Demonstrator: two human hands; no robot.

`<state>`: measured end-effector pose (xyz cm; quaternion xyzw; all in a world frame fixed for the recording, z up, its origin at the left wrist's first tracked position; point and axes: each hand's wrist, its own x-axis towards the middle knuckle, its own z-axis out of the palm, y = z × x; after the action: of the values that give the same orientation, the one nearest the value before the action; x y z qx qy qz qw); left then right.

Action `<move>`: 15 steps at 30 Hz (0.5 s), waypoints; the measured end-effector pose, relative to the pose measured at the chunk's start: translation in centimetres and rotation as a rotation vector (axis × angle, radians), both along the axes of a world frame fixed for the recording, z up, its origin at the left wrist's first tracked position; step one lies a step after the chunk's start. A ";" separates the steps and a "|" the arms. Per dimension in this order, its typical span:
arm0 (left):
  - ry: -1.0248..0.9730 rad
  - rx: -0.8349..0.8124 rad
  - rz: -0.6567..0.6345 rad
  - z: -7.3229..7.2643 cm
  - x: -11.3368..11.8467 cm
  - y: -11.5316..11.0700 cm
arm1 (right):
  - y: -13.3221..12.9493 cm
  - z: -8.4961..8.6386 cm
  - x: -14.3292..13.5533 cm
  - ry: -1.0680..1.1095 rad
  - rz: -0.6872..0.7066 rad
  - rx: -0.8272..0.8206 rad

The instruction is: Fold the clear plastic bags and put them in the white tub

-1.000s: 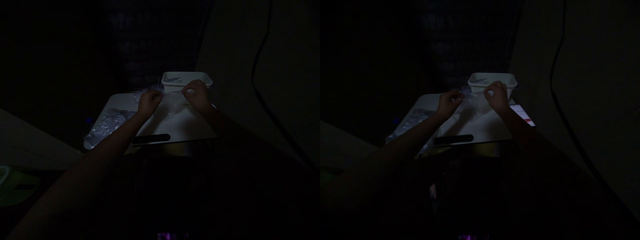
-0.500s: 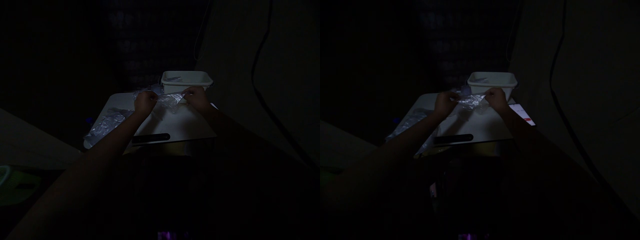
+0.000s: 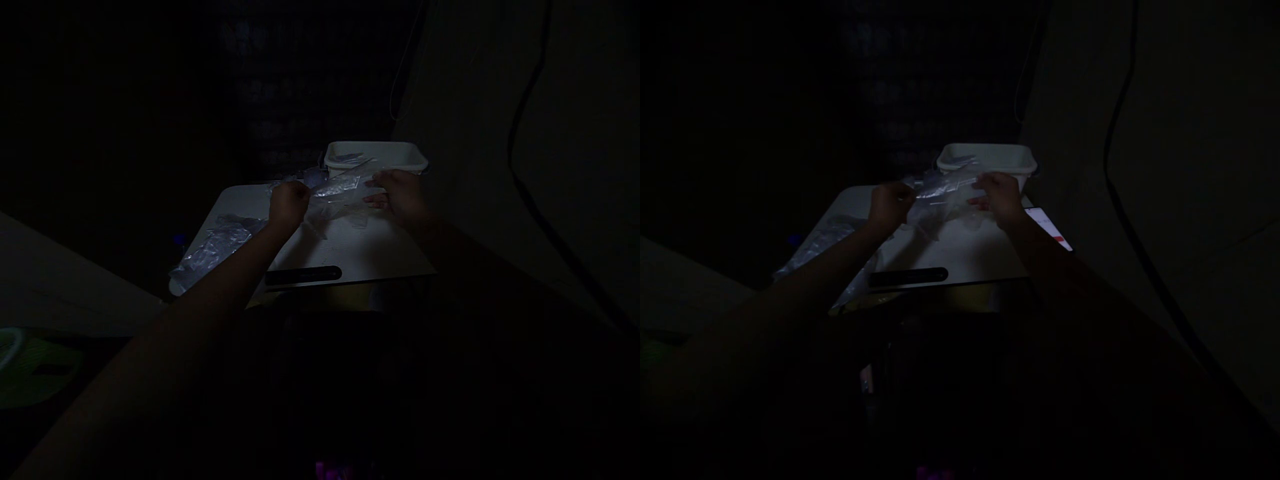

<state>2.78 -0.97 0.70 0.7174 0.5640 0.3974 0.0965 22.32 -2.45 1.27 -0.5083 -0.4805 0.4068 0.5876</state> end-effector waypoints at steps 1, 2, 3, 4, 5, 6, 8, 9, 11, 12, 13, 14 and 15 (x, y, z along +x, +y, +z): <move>-0.054 -0.021 -0.018 -0.1 0.1 0.2 | -0.1 0.1 0.0 0.004 0.005 0.009; -0.110 -0.048 -0.034 -0.3 0.1 0.3 | -0.3 0.3 -0.1 0.005 0.007 0.018; -0.167 -0.077 -0.045 -0.4 0.2 0.4 | -0.4 0.3 -0.2 0.002 0.008 0.024; -0.227 -0.107 -0.053 -0.5 0.4 0.5 | -0.4 0.4 -0.3 -0.004 0.006 0.029; -0.288 -0.136 -0.059 -0.6 0.5 0.5 | -0.4 0.3 -0.3 -0.012 0.003 0.030; -0.348 -0.164 -0.065 -0.6 0.6 0.6 | -0.4 0.2 -0.4 -0.020 0.005 0.026; -0.455 -0.215 -0.076 -0.6 0.9 0.5 | -0.3 -0.3 -0.5 -0.034 0.025 0.007; -0.497 -0.232 -0.080 -0.5 0.9 0.5 | -0.2 -0.5 -0.5 -0.042 0.043 -0.009; -0.554 -0.249 -0.084 -0.3 1.0 0.4 | 0.0 -1.0 -0.5 -0.055 0.084 -0.042; -0.572 -0.248 -0.089 -0.3 1.0 0.3 | 0.1 -1.1 -0.5 -0.054 0.091 -0.052; -0.588 -0.244 -0.097 -0.2 0.9 0.3 | 0.1 -1.2 -0.5 -0.048 0.089 -0.054; -0.602 -0.242 -0.108 -0.2 0.8 0.2 | 0.1 -1.2 -0.5 -0.039 0.083 -0.048; -0.614 -0.246 -0.123 -0.2 0.7 0.2 | 0.2 -1.1 -0.4 -0.029 0.071 -0.034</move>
<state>3.46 -0.78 0.55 0.5798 0.5079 0.5175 0.3716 21.90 -2.29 0.14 -0.5066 -0.4997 0.4282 0.5570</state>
